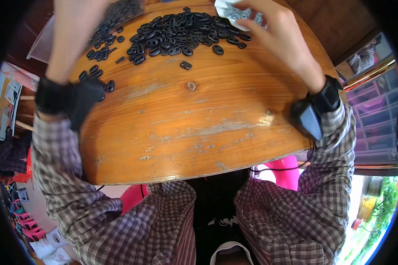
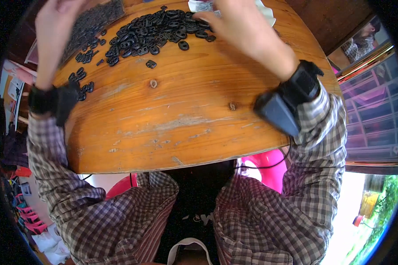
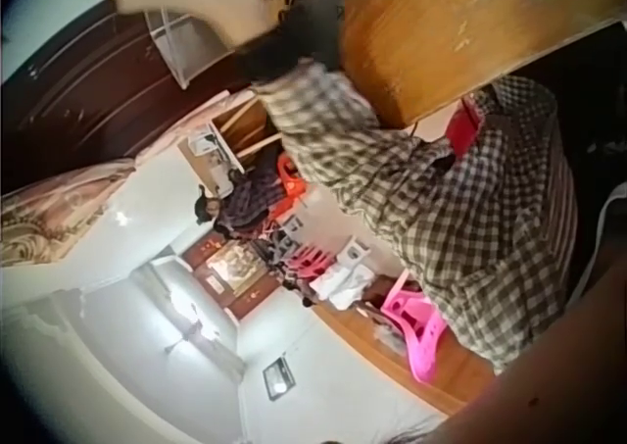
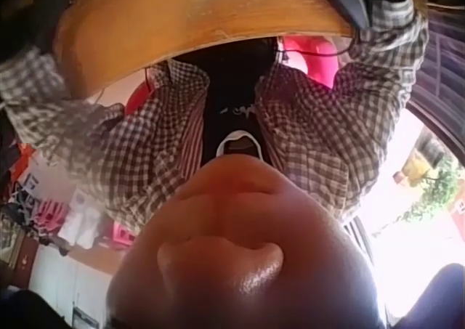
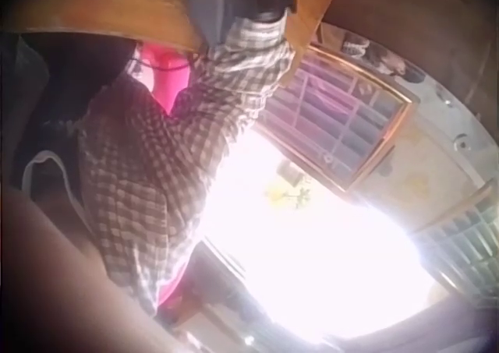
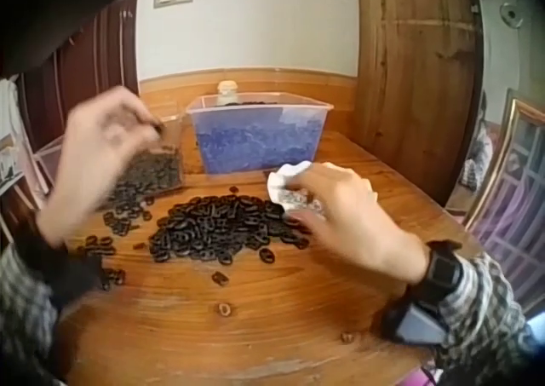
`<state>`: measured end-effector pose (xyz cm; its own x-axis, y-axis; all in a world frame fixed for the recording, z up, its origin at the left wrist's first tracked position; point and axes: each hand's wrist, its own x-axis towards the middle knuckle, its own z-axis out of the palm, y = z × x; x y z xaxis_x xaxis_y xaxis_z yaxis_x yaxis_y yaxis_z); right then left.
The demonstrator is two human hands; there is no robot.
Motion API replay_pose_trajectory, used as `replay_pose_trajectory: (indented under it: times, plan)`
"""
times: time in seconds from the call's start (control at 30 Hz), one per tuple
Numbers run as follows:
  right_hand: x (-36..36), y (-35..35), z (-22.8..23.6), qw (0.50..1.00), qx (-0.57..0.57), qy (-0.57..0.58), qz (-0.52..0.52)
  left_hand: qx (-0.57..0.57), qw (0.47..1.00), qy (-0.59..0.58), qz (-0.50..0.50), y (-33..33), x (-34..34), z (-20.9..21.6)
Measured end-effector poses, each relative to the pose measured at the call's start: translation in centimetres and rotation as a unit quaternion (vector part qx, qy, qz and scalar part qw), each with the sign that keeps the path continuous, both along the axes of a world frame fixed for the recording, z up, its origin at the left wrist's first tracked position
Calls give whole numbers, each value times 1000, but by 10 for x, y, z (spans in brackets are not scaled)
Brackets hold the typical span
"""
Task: The person assembles cord locks by hand by picking up a plastic housing, inserting a metal spring, and then fitting a plastic plunger into the housing. The completed cord locks are then placed onto the wooden table.
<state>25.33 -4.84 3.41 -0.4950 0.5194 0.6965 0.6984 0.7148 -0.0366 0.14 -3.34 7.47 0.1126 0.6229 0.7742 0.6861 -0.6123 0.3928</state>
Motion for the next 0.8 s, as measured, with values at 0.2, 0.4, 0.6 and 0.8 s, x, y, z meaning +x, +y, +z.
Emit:
replay_pose_trajectory:
  times: [0.2, 0.4, 0.6, 0.8]
  plan:
    - [78, 73, -41, 982, -122, -100, -103, -30, 976, 152, 153, 52, -52, 22]
    - [77, 82, -45, 981, -131, -106, -99, 3, 973, 229, 44, -5, 27, -4]
    - [74, 76, -43, 991, -77, -82, -79, -184, 927, 307, -116, -12, 28, -71]
    - [64, 74, -46, 989, -106, -39, -98, -219, 933, 265, -103, -7, 18, -75]
